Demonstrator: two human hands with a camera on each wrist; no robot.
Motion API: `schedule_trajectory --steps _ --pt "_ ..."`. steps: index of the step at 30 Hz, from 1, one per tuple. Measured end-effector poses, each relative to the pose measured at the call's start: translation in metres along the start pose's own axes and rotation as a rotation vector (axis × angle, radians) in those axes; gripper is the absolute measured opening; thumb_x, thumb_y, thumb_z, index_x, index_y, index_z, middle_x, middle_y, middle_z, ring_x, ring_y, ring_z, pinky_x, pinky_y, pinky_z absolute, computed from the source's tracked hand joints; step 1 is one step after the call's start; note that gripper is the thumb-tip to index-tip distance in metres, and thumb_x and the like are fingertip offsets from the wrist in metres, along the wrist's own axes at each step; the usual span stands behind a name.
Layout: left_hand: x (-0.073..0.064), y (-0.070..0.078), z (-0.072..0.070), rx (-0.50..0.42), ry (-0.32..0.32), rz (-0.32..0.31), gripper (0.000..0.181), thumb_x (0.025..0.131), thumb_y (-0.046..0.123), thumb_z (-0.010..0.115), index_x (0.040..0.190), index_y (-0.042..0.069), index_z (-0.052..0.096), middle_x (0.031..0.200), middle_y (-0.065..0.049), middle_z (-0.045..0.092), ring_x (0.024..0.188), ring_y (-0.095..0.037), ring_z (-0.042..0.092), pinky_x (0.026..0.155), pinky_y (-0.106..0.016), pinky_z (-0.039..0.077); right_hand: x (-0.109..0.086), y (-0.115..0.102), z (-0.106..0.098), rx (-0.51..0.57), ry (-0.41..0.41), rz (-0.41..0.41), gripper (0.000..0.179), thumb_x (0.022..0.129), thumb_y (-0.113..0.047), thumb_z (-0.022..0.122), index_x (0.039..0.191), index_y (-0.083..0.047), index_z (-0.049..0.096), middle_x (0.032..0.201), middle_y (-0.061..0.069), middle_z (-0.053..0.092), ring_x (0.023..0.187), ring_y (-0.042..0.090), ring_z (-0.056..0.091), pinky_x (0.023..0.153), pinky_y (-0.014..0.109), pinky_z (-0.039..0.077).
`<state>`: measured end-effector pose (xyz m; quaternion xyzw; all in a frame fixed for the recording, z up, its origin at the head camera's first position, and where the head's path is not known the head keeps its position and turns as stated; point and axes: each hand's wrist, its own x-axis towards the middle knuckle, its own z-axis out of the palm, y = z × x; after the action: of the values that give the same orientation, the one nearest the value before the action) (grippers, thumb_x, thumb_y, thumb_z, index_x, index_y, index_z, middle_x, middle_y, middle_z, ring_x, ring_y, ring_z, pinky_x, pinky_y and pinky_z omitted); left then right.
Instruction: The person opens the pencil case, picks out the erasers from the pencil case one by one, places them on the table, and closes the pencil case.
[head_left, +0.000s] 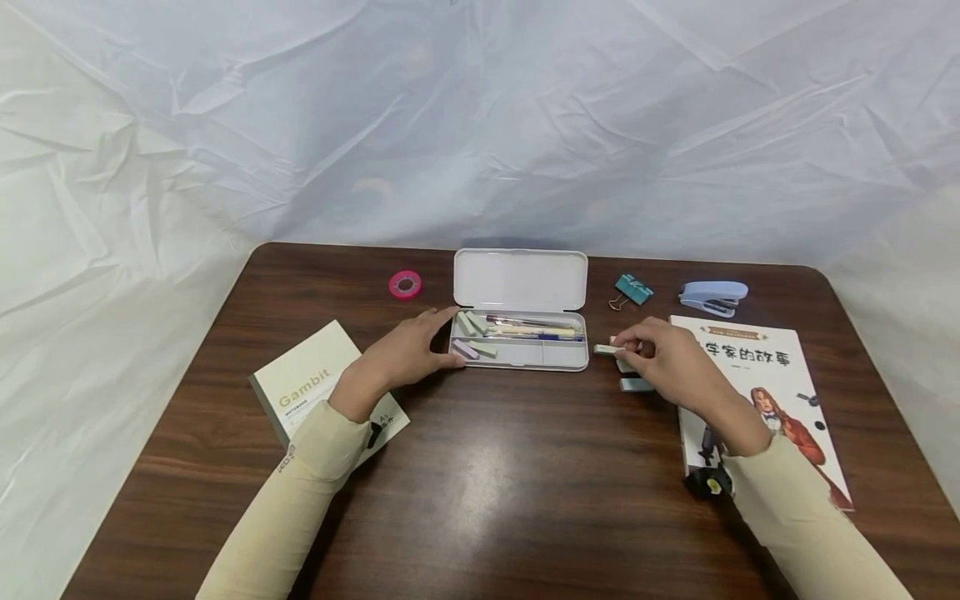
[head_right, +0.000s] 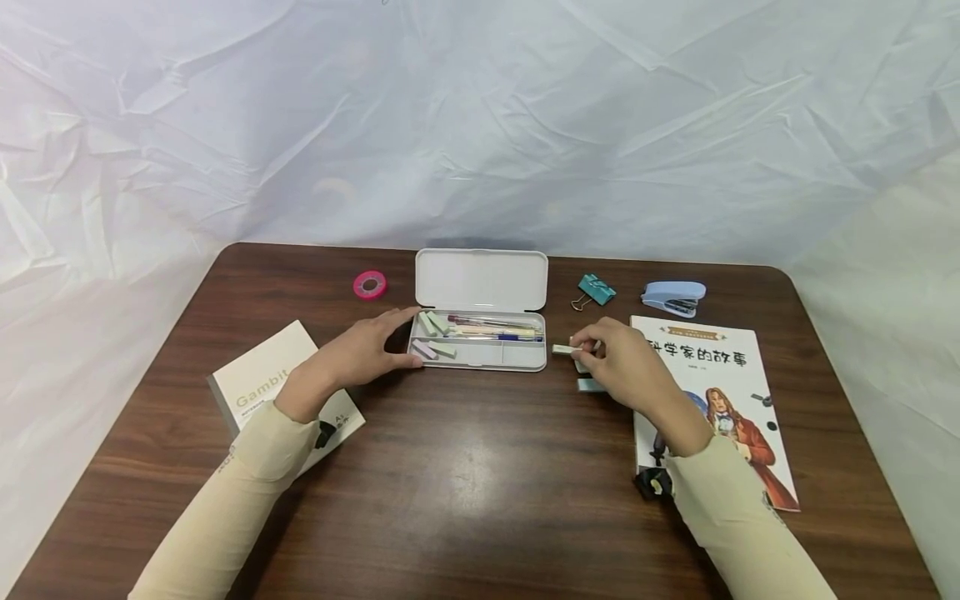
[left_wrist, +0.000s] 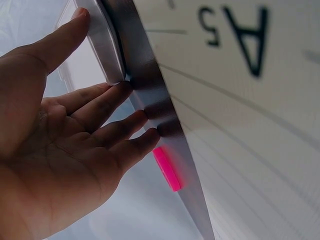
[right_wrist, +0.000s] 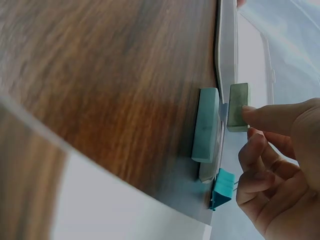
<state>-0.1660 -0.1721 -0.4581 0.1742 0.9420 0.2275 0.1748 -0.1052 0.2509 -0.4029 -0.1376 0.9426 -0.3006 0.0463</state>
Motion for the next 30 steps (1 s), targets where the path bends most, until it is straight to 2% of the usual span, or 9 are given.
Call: schedule_trajectory --steps 5,9,14,15,18,21,25,30 --pt "0.004 -0.004 0.003 0.009 -0.001 0.005 0.101 0.099 0.061 0.085 0.181 0.027 0.036 0.183 -0.015 0.045 0.172 -0.041 0.041 0.138 -0.062 0.040 -0.004 -0.001 -0.001 -0.017 -0.002 0.002 0.013 0.106 -0.008 0.081 0.117 -0.002 0.085 0.103 0.009 0.073 0.085 0.015 0.061 0.068 0.025 0.048" --pt "0.005 -0.005 0.002 0.012 -0.002 0.008 0.104 0.098 0.063 0.086 0.181 0.025 0.035 0.183 -0.017 0.044 0.173 -0.043 0.040 0.138 -0.064 0.040 -0.009 -0.002 -0.002 -0.031 -0.022 0.001 0.012 0.106 -0.008 0.081 0.116 -0.005 0.085 0.103 0.007 0.073 0.086 0.015 0.064 0.071 0.027 0.051" --pt "-0.020 0.033 -0.024 -0.030 -0.030 -0.004 0.097 0.103 0.049 0.084 0.180 0.016 0.037 0.182 -0.026 0.042 0.172 -0.049 0.037 0.138 -0.067 0.038 -0.018 -0.003 0.000 -0.037 -0.042 -0.026 0.011 0.105 -0.006 0.081 0.116 -0.006 0.085 0.099 0.004 0.072 0.082 0.011 0.062 0.070 0.027 0.051" --pt "-0.021 0.034 -0.025 -0.023 -0.025 0.000 0.095 0.104 0.050 0.083 0.180 0.015 0.038 0.181 -0.027 0.043 0.172 -0.050 0.038 0.137 -0.066 0.039 -0.020 -0.003 0.000 -0.035 -0.042 -0.034 0.011 0.105 -0.005 0.081 0.115 -0.006 0.085 0.098 0.003 0.072 0.082 0.010 0.061 0.070 0.027 0.051" --pt "-0.018 0.028 -0.021 -0.007 -0.017 0.008 0.096 0.104 0.055 0.082 0.180 0.017 0.038 0.181 -0.027 0.044 0.171 -0.050 0.039 0.136 -0.067 0.040 -0.025 -0.005 0.002 -0.038 -0.035 -0.047 0.011 0.103 -0.005 0.082 0.114 -0.007 0.086 0.097 0.001 0.071 0.081 0.008 0.060 0.071 0.026 0.051" --pt "-0.008 0.012 -0.010 -0.001 -0.007 0.009 0.099 0.102 0.062 0.081 0.181 0.021 0.037 0.181 -0.024 0.044 0.171 -0.048 0.040 0.137 -0.066 0.039 -0.030 -0.008 0.004 -0.037 -0.025 -0.048 0.010 0.103 -0.006 0.084 0.111 -0.010 0.086 0.098 -0.001 0.073 0.082 0.005 0.061 0.071 0.025 0.052" --pt "-0.003 0.005 -0.006 -0.022 -0.019 -0.010 0.101 0.101 0.059 0.084 0.182 0.025 0.034 0.184 -0.018 0.042 0.175 -0.042 0.036 0.140 -0.063 0.037 -0.035 -0.011 0.005 -0.057 -0.020 -0.049 0.009 0.103 -0.008 0.084 0.110 -0.014 0.086 0.099 -0.003 0.074 0.082 0.003 0.061 0.069 0.026 0.051" --pt "-0.003 0.003 -0.006 -0.022 -0.018 -0.002 0.102 0.102 0.062 0.082 0.182 0.025 0.033 0.185 -0.017 0.041 0.175 -0.041 0.036 0.140 -0.063 0.037 -0.043 -0.012 0.006 -0.081 -0.020 -0.082 0.011 0.102 -0.008 0.085 0.110 -0.016 0.085 0.096 -0.007 0.072 0.080 0.001 0.057 0.068 0.025 0.049"
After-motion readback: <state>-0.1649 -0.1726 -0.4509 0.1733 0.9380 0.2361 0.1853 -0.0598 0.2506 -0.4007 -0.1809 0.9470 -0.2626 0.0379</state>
